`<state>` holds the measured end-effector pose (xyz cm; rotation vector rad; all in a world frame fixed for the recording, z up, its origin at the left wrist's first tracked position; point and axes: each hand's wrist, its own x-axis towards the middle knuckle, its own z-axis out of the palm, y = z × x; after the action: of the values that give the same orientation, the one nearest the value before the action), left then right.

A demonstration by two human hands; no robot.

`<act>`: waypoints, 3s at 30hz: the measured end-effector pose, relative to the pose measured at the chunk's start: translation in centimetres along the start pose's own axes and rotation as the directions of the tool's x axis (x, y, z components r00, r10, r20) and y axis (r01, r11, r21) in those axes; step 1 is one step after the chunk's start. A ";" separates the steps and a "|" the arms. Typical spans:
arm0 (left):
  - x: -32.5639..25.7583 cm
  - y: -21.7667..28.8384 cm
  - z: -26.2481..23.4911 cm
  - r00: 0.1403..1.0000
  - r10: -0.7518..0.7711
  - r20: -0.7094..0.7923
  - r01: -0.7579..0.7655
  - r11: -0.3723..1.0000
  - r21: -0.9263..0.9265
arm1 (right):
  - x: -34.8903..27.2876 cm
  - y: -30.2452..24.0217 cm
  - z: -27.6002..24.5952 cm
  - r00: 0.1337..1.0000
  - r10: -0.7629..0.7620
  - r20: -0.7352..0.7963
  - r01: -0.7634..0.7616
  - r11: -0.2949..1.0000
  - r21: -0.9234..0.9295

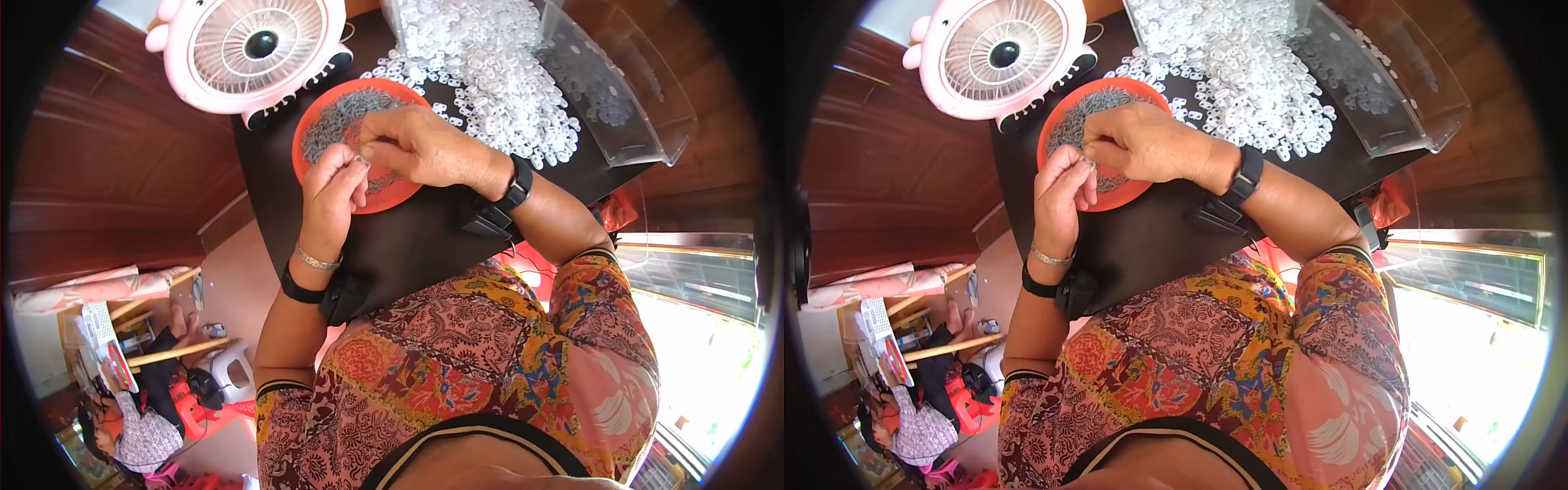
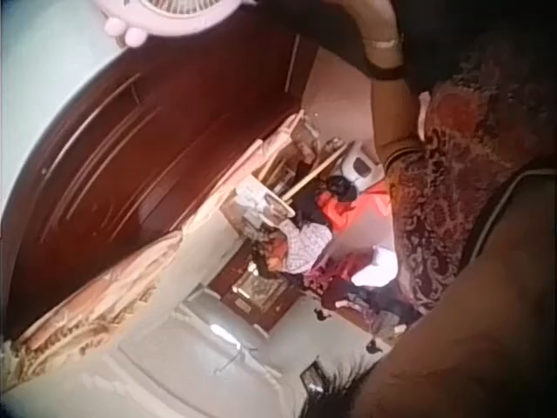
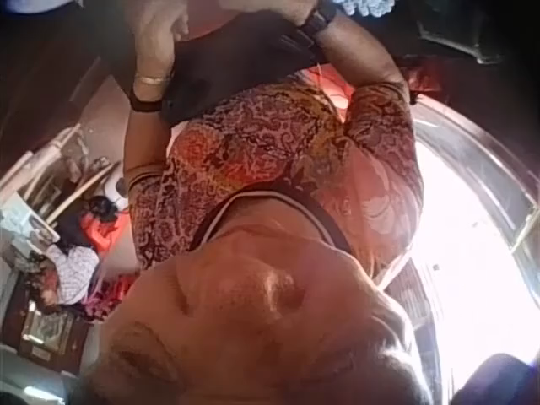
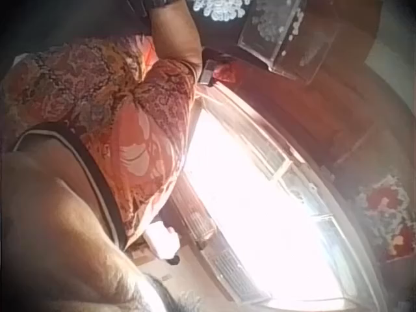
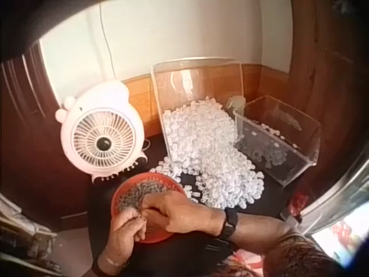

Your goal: Manually assembling small white plastic components by inserting metal pins.

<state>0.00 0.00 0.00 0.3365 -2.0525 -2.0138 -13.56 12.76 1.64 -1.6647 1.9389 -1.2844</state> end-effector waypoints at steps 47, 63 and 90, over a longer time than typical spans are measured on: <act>-5.9 1.9 2.8 0.998 0.032 -0.057 -0.054 0.886 -0.461 | -10.2 -0.6 -8.9 0.959 0.192 -0.206 -0.268 0.852 -0.450; -4.7 1.3 2.6 0.997 0.035 -0.070 -0.065 0.863 -0.502 | -10.7 1.6 -6.1 0.982 0.184 0.048 -0.091 0.676 -0.732; -4.7 -0.4 2.8 0.998 0.062 -0.005 -0.056 0.859 -0.508 | -4.8 -2.8 -0.3 0.954 0.250 0.163 -0.294 0.696 0.655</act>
<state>3.55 4.16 -0.47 0.1527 -1.4257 -2.4142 -10.51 17.39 2.34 -0.9870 1.3473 -1.5338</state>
